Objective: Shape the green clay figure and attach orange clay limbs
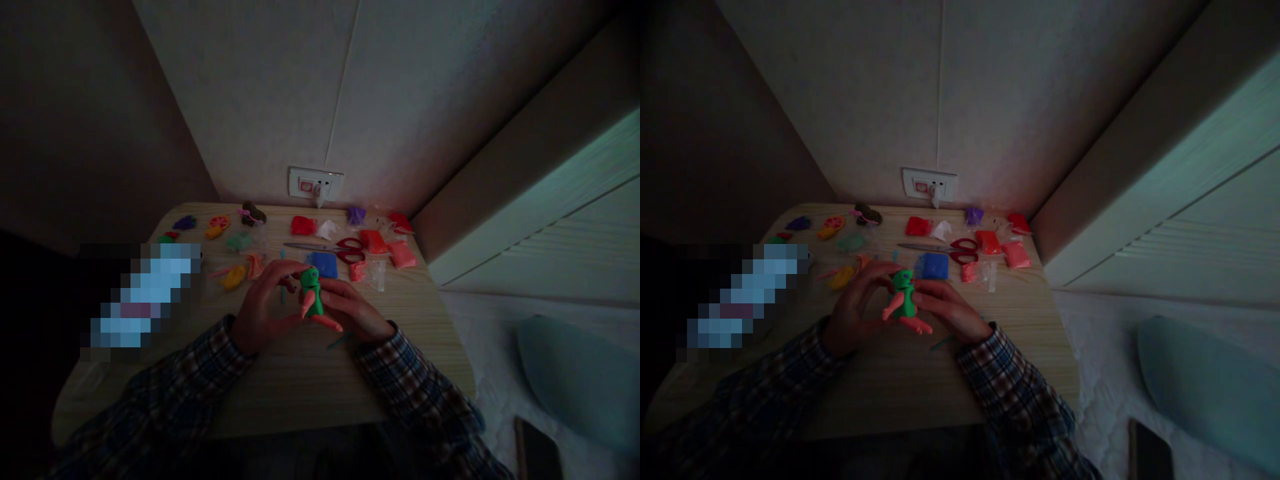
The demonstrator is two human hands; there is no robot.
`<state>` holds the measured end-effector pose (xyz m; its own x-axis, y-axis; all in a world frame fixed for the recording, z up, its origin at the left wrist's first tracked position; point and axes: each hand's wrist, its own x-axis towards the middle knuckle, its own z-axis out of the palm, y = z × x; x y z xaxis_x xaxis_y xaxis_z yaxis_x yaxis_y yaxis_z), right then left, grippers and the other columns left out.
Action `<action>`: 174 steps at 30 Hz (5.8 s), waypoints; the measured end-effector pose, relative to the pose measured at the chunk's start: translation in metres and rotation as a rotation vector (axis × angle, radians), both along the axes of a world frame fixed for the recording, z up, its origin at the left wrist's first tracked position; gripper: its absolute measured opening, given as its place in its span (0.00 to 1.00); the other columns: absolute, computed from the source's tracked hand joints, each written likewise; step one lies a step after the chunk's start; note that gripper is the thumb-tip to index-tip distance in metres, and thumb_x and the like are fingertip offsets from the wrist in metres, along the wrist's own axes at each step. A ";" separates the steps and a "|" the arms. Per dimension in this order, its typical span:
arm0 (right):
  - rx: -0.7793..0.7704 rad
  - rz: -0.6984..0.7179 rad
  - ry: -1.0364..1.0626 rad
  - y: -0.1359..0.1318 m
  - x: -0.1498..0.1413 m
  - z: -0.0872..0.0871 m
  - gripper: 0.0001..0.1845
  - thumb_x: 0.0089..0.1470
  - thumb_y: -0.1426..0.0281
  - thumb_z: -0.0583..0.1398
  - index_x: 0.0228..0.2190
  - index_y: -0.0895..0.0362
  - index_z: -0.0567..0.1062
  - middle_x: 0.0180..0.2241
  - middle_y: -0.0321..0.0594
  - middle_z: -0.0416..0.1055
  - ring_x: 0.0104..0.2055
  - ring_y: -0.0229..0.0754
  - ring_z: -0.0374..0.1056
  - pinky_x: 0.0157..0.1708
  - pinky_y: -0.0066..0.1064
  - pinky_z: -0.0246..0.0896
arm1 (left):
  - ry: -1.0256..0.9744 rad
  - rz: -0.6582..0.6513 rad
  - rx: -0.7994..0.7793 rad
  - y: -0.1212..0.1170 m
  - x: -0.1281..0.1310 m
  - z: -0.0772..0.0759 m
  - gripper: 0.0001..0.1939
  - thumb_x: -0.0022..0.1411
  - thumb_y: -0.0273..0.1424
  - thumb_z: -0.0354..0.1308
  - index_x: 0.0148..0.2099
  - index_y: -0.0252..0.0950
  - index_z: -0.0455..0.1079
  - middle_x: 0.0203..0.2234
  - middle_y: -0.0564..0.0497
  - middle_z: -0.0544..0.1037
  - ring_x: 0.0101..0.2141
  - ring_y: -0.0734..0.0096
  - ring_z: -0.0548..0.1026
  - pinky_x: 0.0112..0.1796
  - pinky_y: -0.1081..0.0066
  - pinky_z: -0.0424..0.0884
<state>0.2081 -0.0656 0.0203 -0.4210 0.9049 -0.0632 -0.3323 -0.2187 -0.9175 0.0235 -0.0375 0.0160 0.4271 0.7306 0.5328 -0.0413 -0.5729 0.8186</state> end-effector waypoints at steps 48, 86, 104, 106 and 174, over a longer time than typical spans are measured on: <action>-0.039 -0.083 0.138 -0.002 0.000 0.004 0.18 0.42 0.57 0.71 0.31 0.56 0.80 0.28 0.35 0.74 0.29 0.36 0.66 0.36 0.27 0.63 | -0.096 -0.115 0.019 -0.001 0.003 -0.006 0.35 0.53 0.35 0.69 0.62 0.48 0.63 0.54 0.45 0.72 0.51 0.55 0.72 0.43 0.62 0.74; 0.096 0.048 -0.220 0.002 0.002 0.003 0.20 0.48 0.52 0.65 0.31 0.57 0.78 0.28 0.36 0.70 0.31 0.39 0.62 0.30 0.29 0.57 | -0.081 -0.188 -0.144 0.018 -0.007 -0.001 0.37 0.53 0.37 0.69 0.63 0.46 0.60 0.33 0.48 0.81 0.45 0.51 0.77 0.46 0.48 0.73; 0.114 0.059 -0.191 0.003 0.002 0.011 0.21 0.46 0.52 0.67 0.28 0.58 0.76 0.28 0.35 0.68 0.32 0.37 0.62 0.32 0.28 0.56 | -0.110 -0.174 -0.212 0.019 -0.007 -0.005 0.36 0.52 0.38 0.70 0.61 0.48 0.62 0.32 0.50 0.80 0.41 0.55 0.78 0.42 0.53 0.75; 0.112 0.065 -0.213 0.003 0.003 0.009 0.21 0.47 0.52 0.66 0.28 0.58 0.76 0.27 0.34 0.67 0.31 0.37 0.61 0.30 0.28 0.55 | -0.122 -0.177 -0.217 0.019 -0.007 -0.005 0.37 0.52 0.38 0.70 0.62 0.47 0.61 0.33 0.49 0.81 0.43 0.55 0.77 0.43 0.54 0.75; 0.122 0.054 -0.180 0.001 0.001 0.006 0.21 0.46 0.52 0.67 0.28 0.58 0.76 0.29 0.36 0.69 0.33 0.40 0.63 0.34 0.30 0.57 | -0.294 -0.266 -0.542 0.014 -0.005 -0.004 0.30 0.47 0.36 0.73 0.53 0.46 0.72 0.32 0.54 0.80 0.39 0.64 0.77 0.43 0.64 0.72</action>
